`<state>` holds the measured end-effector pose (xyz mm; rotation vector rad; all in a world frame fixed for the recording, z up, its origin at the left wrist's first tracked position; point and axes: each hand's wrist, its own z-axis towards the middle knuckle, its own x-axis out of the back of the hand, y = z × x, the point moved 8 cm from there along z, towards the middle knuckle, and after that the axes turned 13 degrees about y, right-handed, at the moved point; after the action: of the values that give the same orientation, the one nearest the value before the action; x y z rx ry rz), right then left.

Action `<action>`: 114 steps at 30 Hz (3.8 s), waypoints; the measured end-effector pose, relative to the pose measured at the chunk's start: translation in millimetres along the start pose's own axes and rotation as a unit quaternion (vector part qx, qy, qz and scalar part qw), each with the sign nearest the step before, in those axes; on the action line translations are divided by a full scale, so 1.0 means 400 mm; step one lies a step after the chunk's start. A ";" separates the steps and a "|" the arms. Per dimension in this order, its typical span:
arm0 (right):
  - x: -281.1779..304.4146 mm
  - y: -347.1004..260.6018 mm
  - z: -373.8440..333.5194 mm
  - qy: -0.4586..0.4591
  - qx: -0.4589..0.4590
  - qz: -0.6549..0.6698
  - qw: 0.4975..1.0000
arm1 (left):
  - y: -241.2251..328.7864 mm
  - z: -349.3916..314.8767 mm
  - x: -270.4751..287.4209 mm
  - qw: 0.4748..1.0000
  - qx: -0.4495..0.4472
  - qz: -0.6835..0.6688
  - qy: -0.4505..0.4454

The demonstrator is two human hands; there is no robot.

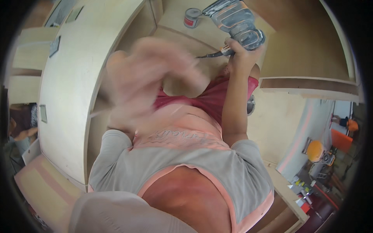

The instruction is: The person uses an electric sander to sand the inside and bottom surfaces of a wood furniture piece, handling the sander with both hands and moving it across different sections of the wood.

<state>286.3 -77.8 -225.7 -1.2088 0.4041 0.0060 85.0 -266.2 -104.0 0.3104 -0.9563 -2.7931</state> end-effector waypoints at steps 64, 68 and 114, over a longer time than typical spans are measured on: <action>-0.224 0.585 -0.972 -0.679 -0.479 -0.266 0.489 | -0.393 -1.093 0.302 0.422 0.206 -0.180 0.865; -0.269 0.681 -0.939 -0.682 -0.447 -0.235 0.529 | -0.384 -0.970 0.326 0.430 0.277 -0.193 0.837; -0.257 0.666 -1.023 -0.603 -0.406 -0.335 0.599 | -0.465 -1.253 0.348 0.368 0.435 -0.148 0.808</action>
<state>9.9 -331.2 -555.0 -1.8661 -1.4432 0.3828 59.0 -445.7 -625.9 2.5936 -1.2968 -0.3934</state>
